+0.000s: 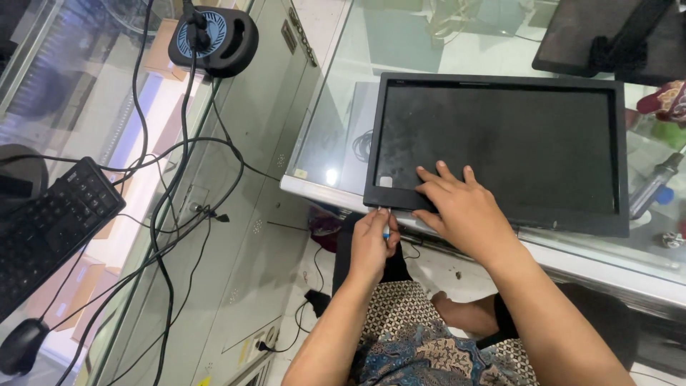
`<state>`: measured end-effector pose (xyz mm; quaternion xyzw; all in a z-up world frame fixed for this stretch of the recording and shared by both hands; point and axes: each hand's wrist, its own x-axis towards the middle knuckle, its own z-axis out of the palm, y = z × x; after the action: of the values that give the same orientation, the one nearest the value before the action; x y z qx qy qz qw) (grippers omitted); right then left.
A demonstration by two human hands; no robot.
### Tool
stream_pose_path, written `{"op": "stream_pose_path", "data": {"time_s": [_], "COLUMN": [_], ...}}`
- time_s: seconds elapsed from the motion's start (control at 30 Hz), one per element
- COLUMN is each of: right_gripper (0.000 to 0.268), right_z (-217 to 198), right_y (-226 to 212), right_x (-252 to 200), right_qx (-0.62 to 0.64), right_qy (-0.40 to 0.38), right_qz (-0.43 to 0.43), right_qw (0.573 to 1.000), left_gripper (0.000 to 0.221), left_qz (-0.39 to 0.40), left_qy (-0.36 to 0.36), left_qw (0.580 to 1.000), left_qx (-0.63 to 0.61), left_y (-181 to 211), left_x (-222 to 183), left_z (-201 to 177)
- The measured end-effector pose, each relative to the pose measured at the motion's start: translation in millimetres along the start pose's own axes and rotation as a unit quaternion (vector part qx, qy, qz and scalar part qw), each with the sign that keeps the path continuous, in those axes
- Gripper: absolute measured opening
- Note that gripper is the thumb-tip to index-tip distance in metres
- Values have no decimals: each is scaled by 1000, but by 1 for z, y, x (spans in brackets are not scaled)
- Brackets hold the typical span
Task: Disassembling a computer monitor by prying off the front bezel to expose the internal components
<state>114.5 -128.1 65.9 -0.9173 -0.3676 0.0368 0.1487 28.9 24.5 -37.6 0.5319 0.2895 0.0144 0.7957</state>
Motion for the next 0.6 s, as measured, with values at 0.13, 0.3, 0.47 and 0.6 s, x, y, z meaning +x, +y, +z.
{"op": "stream_pose_path", "data": {"time_s": [0.13,0.3,0.47,0.6], "right_gripper": [36,40,40,41], "right_z": [-2,-10,-7,-11], "right_y": [0,-4,1,2], "right_x": [0,3,4,4], "right_qx": [-10,-8,-16,-39], "right_qy": [0,-20,-38,-33], "right_qz": [-7,-6,-24,-42], "right_qw": [1000,1000,999,998], "left_gripper": [32,31,32,38], "left_qz": [-43,-112,-6,58], "left_qy": [-31,-67,-19,18], "left_qw": [985,952,996,991], "left_qx": [-164,-276,-92,117], "left_y": [16,2,1,-1], "left_x": [-8,-3,-7,-10], "left_z": [7,1,5,6]}}
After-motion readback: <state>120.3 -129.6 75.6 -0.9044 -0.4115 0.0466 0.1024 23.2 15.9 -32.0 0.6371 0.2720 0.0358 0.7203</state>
